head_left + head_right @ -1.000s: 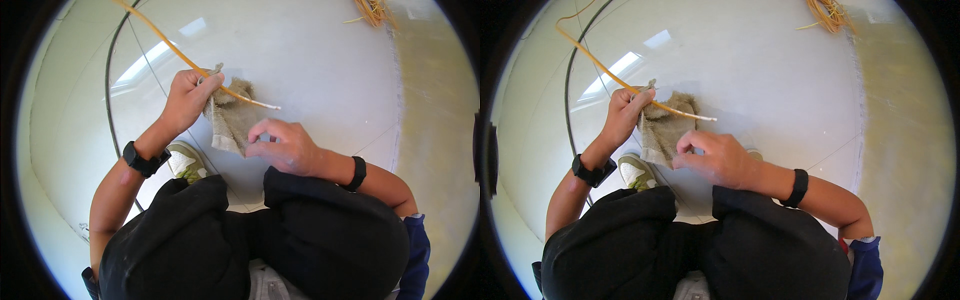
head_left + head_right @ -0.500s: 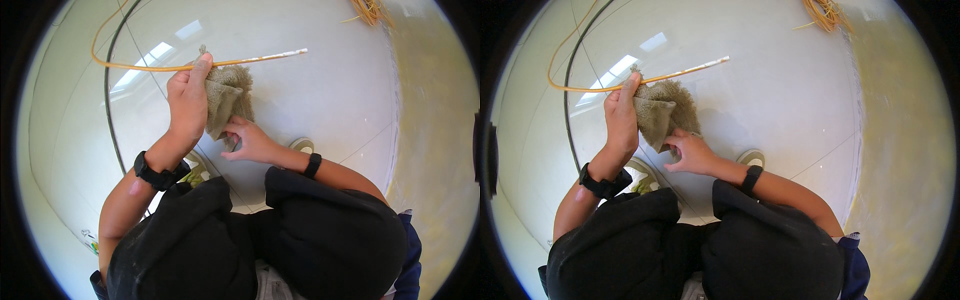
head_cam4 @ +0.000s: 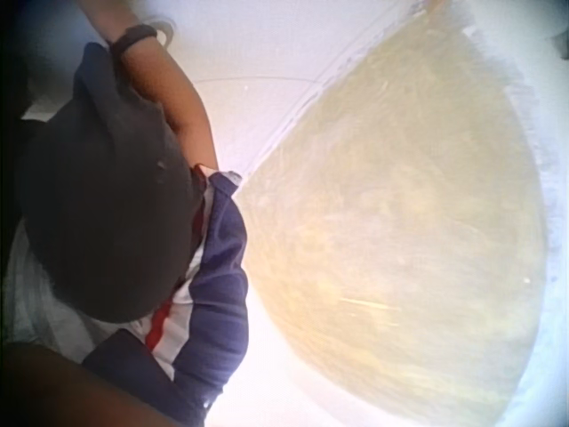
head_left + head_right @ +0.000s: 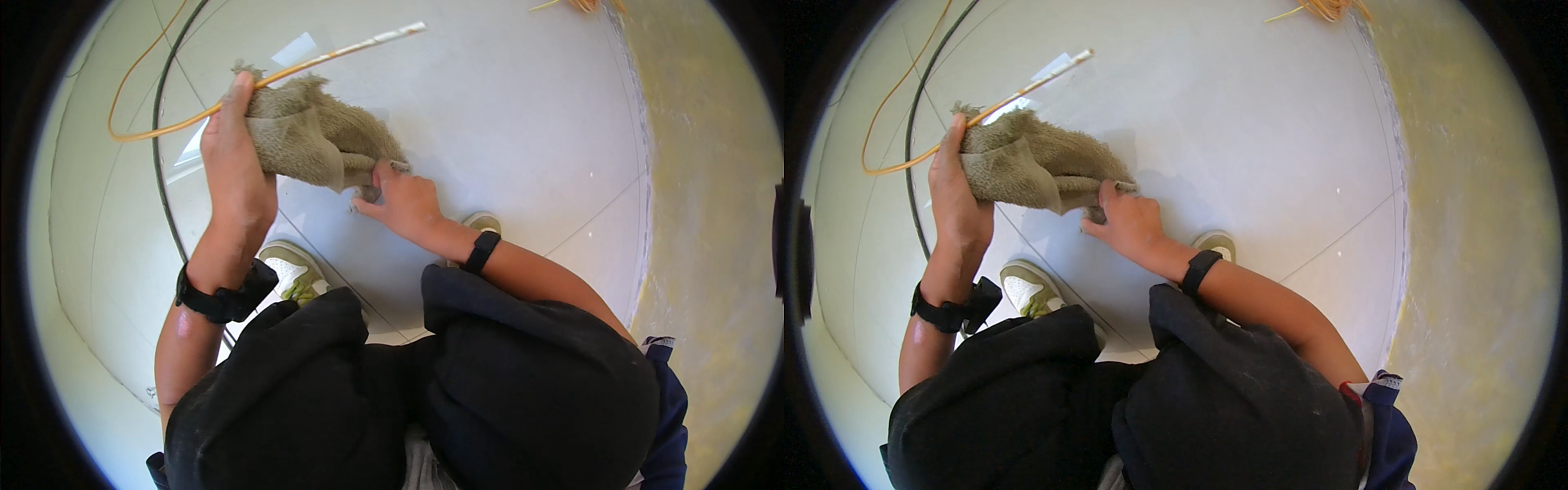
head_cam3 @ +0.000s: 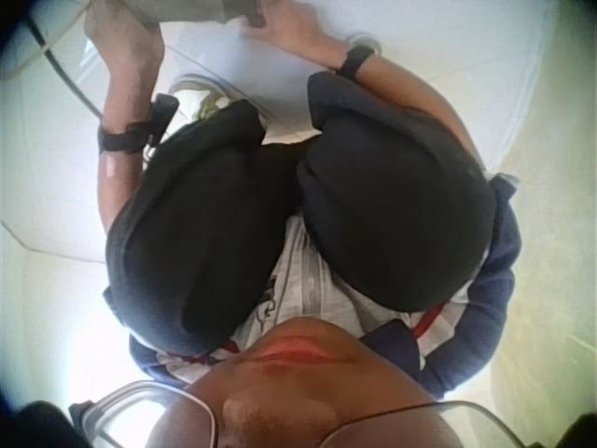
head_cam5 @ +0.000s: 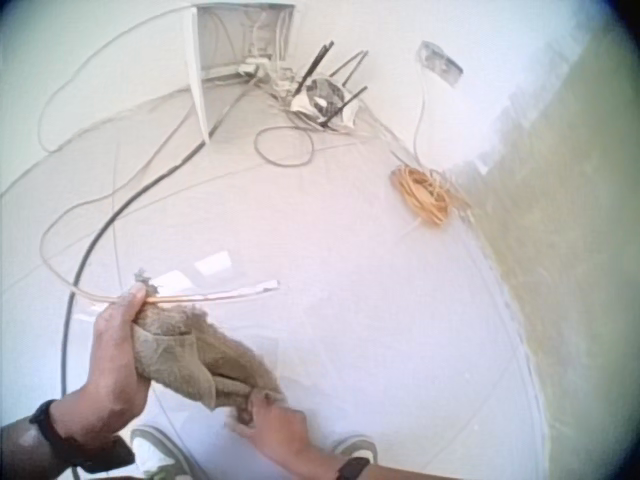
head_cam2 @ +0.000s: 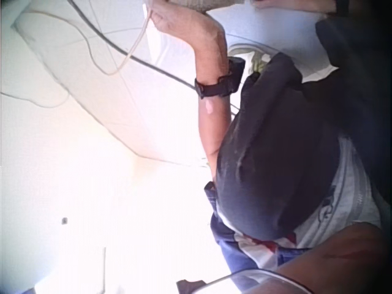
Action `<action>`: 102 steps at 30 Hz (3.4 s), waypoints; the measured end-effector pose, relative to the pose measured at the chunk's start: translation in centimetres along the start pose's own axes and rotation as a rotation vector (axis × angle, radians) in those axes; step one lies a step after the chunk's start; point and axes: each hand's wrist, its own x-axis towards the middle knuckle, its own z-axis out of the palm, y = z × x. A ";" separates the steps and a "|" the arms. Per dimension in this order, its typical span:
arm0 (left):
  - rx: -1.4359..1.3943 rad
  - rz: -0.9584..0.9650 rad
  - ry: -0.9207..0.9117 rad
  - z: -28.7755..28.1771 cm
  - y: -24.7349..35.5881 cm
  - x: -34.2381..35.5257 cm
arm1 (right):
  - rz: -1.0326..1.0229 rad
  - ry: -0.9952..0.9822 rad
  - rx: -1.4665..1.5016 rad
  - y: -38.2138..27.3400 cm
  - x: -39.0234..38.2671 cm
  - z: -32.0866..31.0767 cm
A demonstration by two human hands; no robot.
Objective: The person wipes a wire using a cloth while it hangs from a wall-mounted enclosure.
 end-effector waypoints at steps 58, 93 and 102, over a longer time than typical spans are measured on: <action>0.680 0.433 0.020 -2.6 -1.9 0.3 | 0.308 0.369 1.979 3.1 3.1 -6.3; 0.976 0.404 -0.302 -2.4 -2.0 1.7 | -0.259 -0.058 0.547 -4.5 5.3 -7.1; 0.962 0.277 -0.264 -4.0 -1.3 1.9 | -0.175 -0.160 0.507 -1.0 3.9 -6.3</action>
